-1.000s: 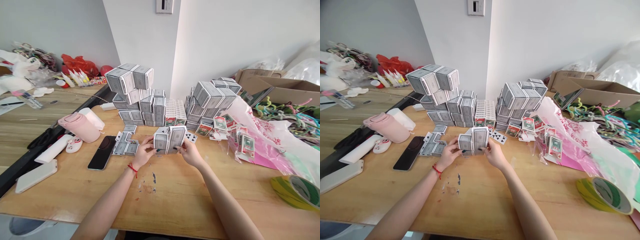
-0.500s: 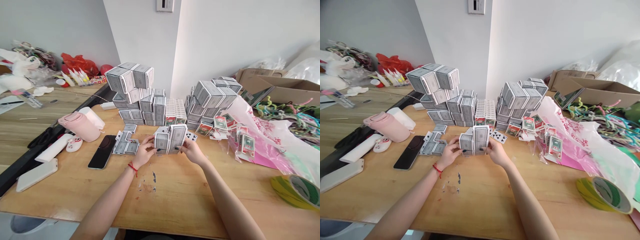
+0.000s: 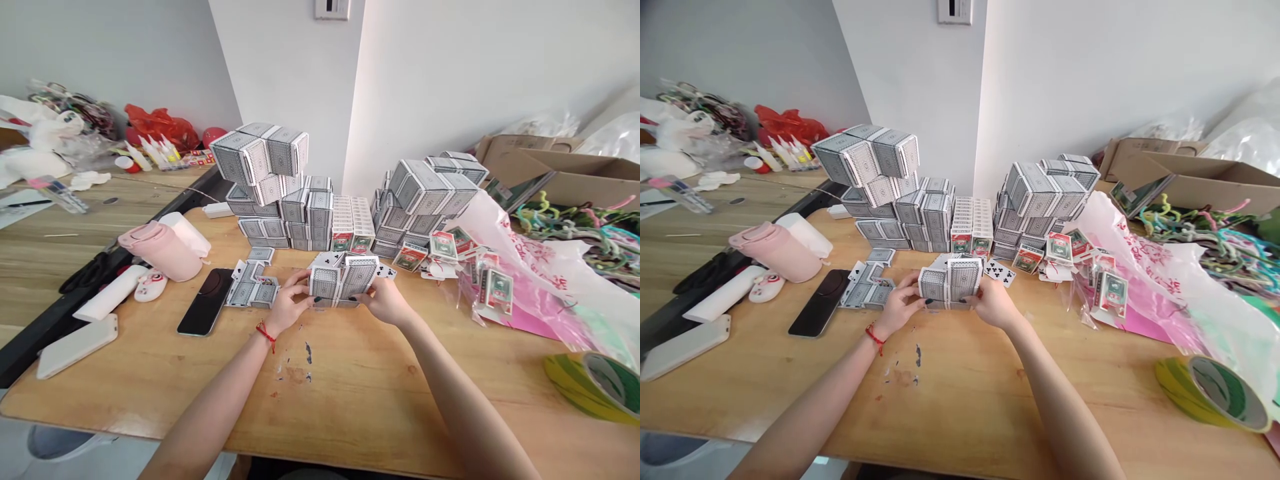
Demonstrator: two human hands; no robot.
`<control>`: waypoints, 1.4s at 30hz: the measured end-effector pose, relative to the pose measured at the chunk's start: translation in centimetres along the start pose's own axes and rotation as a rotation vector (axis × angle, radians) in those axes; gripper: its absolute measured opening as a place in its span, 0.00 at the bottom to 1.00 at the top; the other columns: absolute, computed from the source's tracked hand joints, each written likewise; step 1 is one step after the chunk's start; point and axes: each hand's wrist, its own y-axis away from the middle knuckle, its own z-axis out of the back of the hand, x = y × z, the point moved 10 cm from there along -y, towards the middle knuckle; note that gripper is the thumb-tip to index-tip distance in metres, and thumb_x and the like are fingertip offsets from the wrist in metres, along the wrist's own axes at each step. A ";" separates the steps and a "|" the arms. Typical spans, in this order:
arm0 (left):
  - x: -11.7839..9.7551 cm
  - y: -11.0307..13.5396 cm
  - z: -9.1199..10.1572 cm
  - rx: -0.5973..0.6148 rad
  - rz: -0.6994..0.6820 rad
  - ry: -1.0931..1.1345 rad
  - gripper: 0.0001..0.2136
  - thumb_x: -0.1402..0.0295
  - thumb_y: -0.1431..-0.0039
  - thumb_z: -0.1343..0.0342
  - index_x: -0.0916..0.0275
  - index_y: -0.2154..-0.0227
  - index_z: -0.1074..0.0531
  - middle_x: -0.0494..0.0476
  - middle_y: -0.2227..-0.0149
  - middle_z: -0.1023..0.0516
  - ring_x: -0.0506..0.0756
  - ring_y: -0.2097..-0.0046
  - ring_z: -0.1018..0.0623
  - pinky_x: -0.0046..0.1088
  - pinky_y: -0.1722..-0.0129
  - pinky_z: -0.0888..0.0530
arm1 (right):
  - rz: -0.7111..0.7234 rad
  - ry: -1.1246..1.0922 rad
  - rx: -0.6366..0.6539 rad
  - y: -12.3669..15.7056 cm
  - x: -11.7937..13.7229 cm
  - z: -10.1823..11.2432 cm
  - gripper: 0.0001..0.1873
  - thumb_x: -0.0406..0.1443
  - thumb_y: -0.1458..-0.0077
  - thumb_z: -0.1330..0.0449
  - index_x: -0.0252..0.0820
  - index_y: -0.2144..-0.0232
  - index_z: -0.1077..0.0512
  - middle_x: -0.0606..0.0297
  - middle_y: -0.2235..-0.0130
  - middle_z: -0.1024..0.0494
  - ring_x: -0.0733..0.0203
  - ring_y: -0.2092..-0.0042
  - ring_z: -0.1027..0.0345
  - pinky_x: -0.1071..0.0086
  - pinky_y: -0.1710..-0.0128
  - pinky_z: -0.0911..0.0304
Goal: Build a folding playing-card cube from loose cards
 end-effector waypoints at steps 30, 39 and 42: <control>-0.2 -0.1 0.0 -0.005 -0.001 -0.084 0.06 0.67 0.50 0.43 0.62 0.77 0.29 0.60 0.46 0.35 0.58 0.44 0.36 0.39 0.43 0.40 | 0.094 -0.035 0.181 0.3 1.8 0.8 0.06 0.29 0.54 0.43 0.42 0.72 0.27 0.62 0.70 0.22 0.57 0.65 0.29 0.68 0.66 0.35; -0.4 -0.1 0.0 -0.023 0.001 -0.084 0.06 0.67 0.51 0.43 0.62 0.79 0.30 0.60 0.47 0.34 0.59 0.45 0.35 0.41 0.44 0.39 | 0.097 -0.078 0.192 0.1 2.1 0.3 0.09 0.27 0.56 0.45 0.42 0.70 0.29 0.62 0.66 0.23 0.59 0.66 0.29 0.69 0.66 0.34; -0.4 -0.2 -0.1 -0.011 0.000 -0.072 0.07 0.67 0.50 0.43 0.62 0.80 0.30 0.59 0.47 0.34 0.59 0.45 0.34 0.40 0.43 0.39 | 0.090 -0.099 0.190 0.2 1.9 0.3 0.09 0.27 0.55 0.45 0.42 0.70 0.29 0.63 0.66 0.23 0.59 0.66 0.29 0.68 0.66 0.33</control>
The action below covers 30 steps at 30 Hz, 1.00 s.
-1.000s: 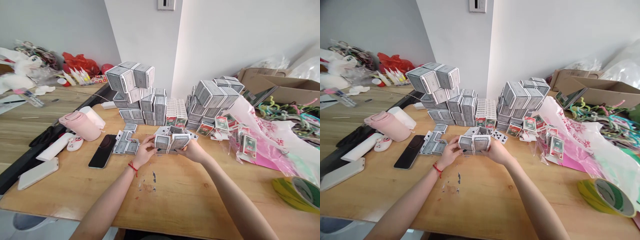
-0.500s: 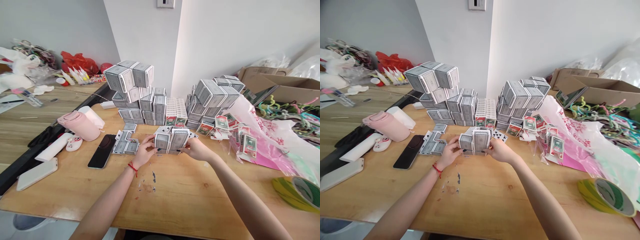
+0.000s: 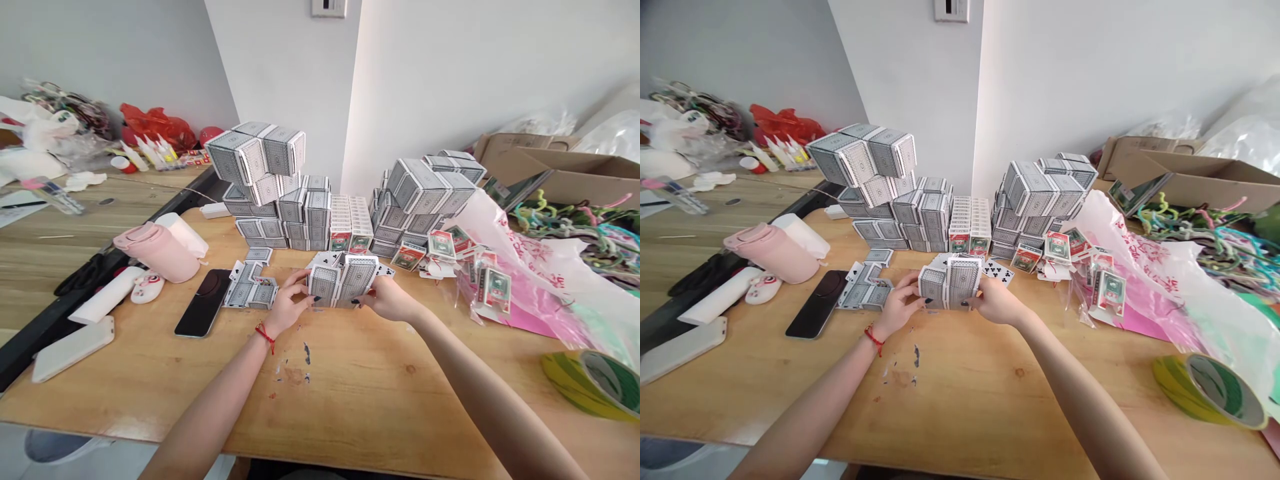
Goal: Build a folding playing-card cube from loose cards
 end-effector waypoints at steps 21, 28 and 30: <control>-0.8 -0.4 0.4 -0.098 0.092 0.210 0.11 0.59 0.50 0.43 0.63 0.74 0.29 0.61 0.49 0.33 0.58 0.45 0.34 0.37 0.46 0.36 | -0.106 -0.148 -0.192 0.9 -1.6 -0.4 0.03 0.35 0.50 0.45 0.41 0.71 0.36 0.65 0.74 0.25 0.62 0.76 0.28 0.71 0.76 0.34; -1.5 -0.3 0.9 -0.109 0.043 0.141 0.12 0.62 0.49 0.44 0.63 0.80 0.35 0.61 0.53 0.30 0.58 0.49 0.32 0.37 0.49 0.34 | -0.123 -0.085 -0.238 1.2 -1.7 -0.2 0.04 0.36 0.50 0.45 0.42 0.70 0.36 0.68 0.77 0.25 0.62 0.77 0.29 0.71 0.75 0.35; -1.6 -0.3 0.9 -0.096 0.036 0.111 0.11 0.61 0.48 0.44 0.63 0.78 0.34 0.61 0.54 0.30 0.58 0.49 0.31 0.36 0.50 0.34 | -0.120 -0.071 -0.238 1.2 -1.7 -0.4 0.04 0.36 0.49 0.46 0.42 0.70 0.36 0.67 0.77 0.25 0.62 0.77 0.29 0.72 0.75 0.36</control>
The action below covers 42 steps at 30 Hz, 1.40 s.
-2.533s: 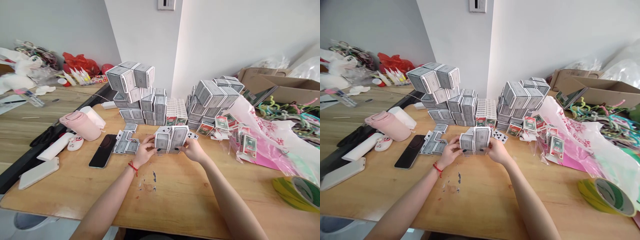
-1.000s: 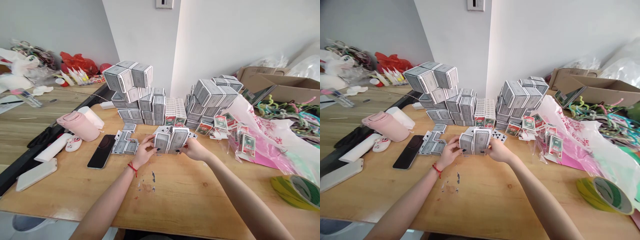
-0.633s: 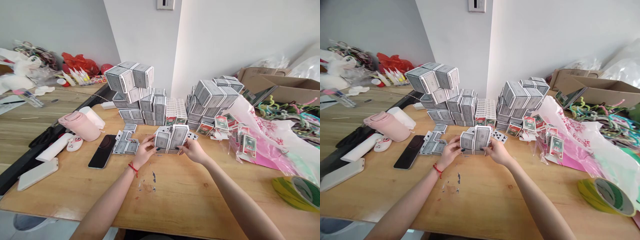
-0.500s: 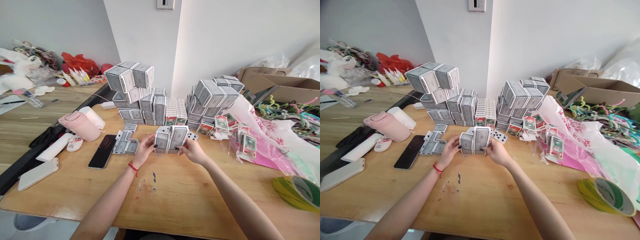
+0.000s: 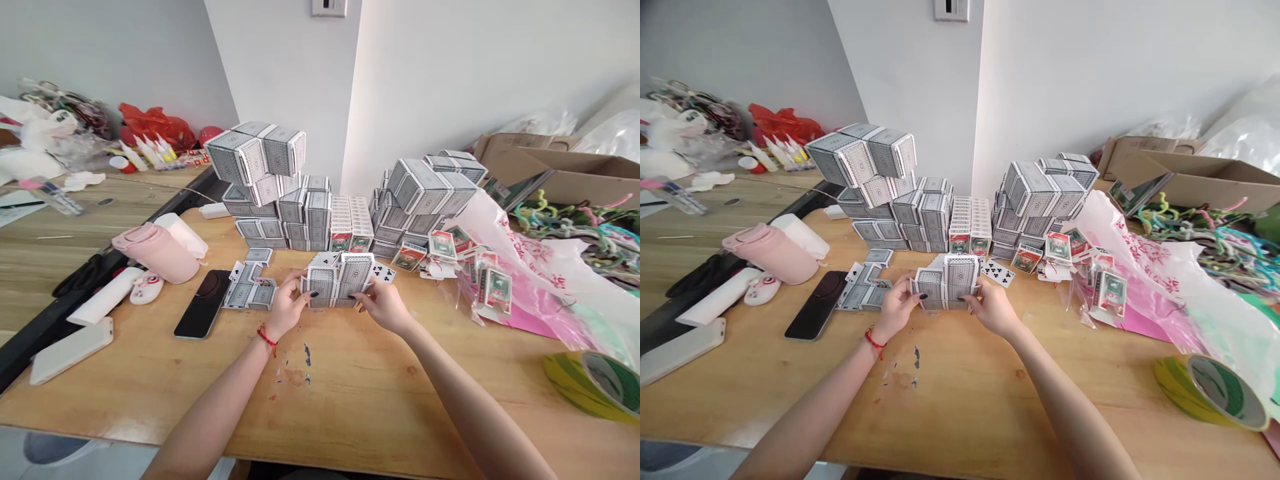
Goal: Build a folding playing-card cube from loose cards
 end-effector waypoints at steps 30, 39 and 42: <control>-0.7 0.4 0.3 -0.013 -0.135 -0.235 0.05 0.67 0.45 0.47 0.63 0.72 0.32 0.61 0.54 0.29 0.57 0.49 0.31 0.36 0.49 0.34 | 0.104 0.143 -0.111 0.4 0.1 -0.1 0.05 0.36 0.49 0.46 0.42 0.69 0.33 0.64 0.76 0.25 0.60 0.74 0.31 0.71 0.71 0.37; -1.1 0.3 0.1 -0.009 -0.177 -0.240 0.05 0.67 0.46 0.47 0.63 0.70 0.31 0.61 0.54 0.29 0.58 0.47 0.33 0.38 0.48 0.35 | 0.113 0.154 -0.119 0.2 0.4 0.0 0.04 0.34 0.49 0.46 0.42 0.74 0.31 0.65 0.78 0.24 0.62 0.77 0.32 0.72 0.75 0.40; -1.0 0.3 0.0 0.001 -0.187 -0.247 0.05 0.67 0.46 0.47 0.64 0.68 0.31 0.62 0.53 0.30 0.58 0.46 0.33 0.39 0.47 0.35 | 0.123 0.161 -0.144 0.3 0.5 0.1 0.06 0.34 0.49 0.46 0.42 0.76 0.32 0.66 0.78 0.26 0.63 0.77 0.34 0.72 0.75 0.41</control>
